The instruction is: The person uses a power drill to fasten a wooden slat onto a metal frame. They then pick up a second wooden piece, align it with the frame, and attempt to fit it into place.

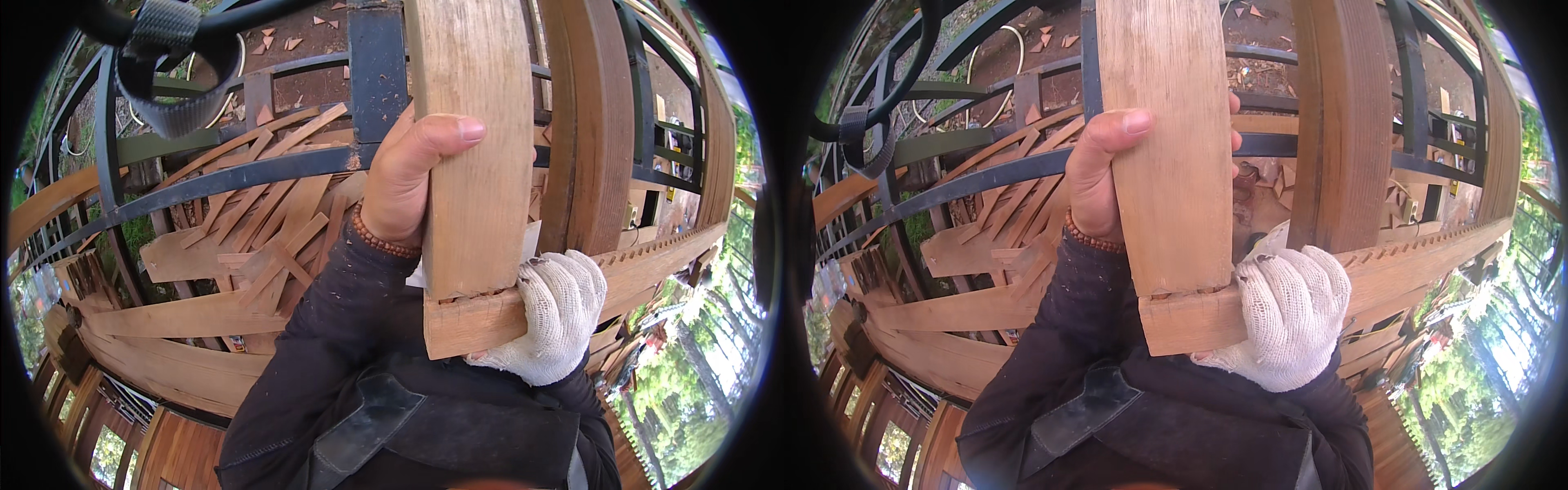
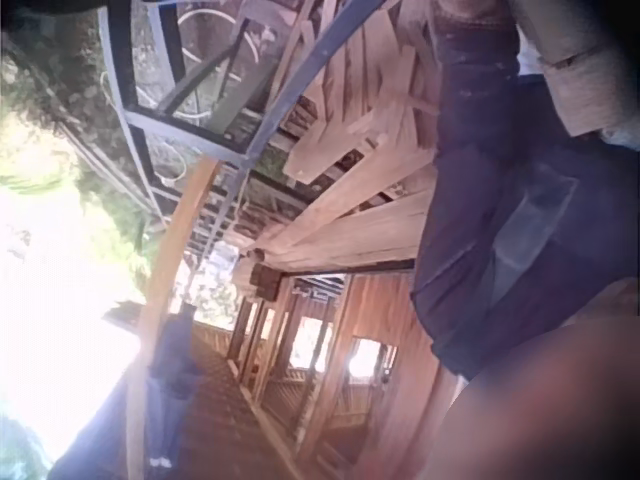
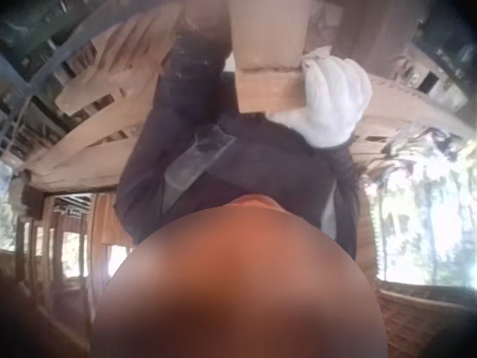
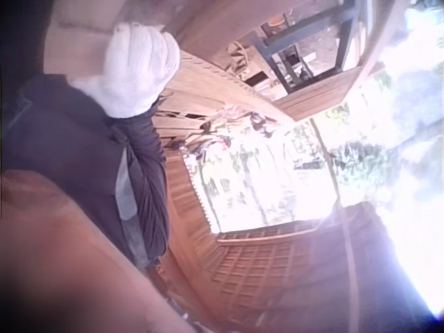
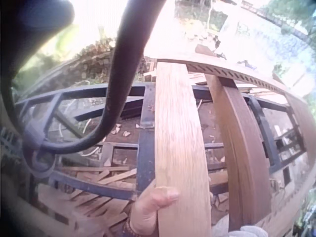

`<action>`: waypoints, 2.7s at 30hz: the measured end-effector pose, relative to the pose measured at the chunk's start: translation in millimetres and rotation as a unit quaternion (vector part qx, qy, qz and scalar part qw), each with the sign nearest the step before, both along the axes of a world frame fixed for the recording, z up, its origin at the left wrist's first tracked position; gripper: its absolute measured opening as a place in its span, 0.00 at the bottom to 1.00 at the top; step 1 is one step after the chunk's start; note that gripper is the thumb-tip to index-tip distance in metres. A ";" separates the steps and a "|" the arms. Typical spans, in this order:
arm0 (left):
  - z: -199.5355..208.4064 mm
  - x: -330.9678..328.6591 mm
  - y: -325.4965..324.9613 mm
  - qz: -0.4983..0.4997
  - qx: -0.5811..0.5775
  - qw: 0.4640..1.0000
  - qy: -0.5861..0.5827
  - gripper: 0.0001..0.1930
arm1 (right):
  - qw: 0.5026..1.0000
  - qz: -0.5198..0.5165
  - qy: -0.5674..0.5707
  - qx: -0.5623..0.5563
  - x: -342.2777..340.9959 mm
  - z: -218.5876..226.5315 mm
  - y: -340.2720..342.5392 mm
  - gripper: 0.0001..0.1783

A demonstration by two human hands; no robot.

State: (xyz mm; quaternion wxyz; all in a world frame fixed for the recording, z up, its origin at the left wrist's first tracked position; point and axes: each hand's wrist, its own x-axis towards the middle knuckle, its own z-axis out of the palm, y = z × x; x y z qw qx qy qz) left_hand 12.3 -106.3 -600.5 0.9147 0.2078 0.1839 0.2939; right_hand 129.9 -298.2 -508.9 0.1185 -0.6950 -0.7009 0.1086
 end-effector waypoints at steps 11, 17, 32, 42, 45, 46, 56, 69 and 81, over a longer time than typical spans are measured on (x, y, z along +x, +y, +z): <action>-0.4 0.5 3.3 0.003 0.033 0.999 0.014 0.40 | 1.000 -0.009 0.016 -0.006 1.4 0.7 2.1 0.56; -7.3 2.7 4.8 -0.030 0.078 0.995 -0.046 0.38 | 0.999 -0.010 0.004 0.042 -0.2 0.9 -4.0 0.49; 19.0 -25.5 -39.9 -0.023 0.085 0.993 0.073 0.26 | 0.983 -0.001 -0.020 0.183 -4.4 -9.7 -13.6 0.40; 5.2 -20.3 -20.4 -0.050 0.146 0.985 0.071 0.29 | 0.987 -0.005 -0.062 0.150 -6.5 11.2 -19.3 0.41; -4.8 -17.5 -19.0 -0.036 0.135 0.988 0.058 0.28 | 0.988 0.004 -0.058 0.140 -6.3 15.9 -20.2 0.40; -6.7 -17.2 -19.7 -0.030 0.132 0.989 0.057 0.28 | 0.989 0.007 -0.055 0.138 -5.8 16.3 -19.6 0.40; -6.5 -9.1 -3.4 0.003 0.170 0.983 0.074 0.26 | 0.994 0.027 -0.073 0.082 -8.8 24.2 -11.4 0.41; 55.7 -39.5 -38.0 -0.049 0.107 0.993 0.027 0.29 | 0.993 0.009 -0.047 0.108 -2.2 8.9 -19.5 0.46; 56.7 -187.7 -109.6 -0.021 0.287 0.945 0.155 0.37 | 0.925 -0.082 0.277 0.248 -35.8 -10.9 -115.7 0.41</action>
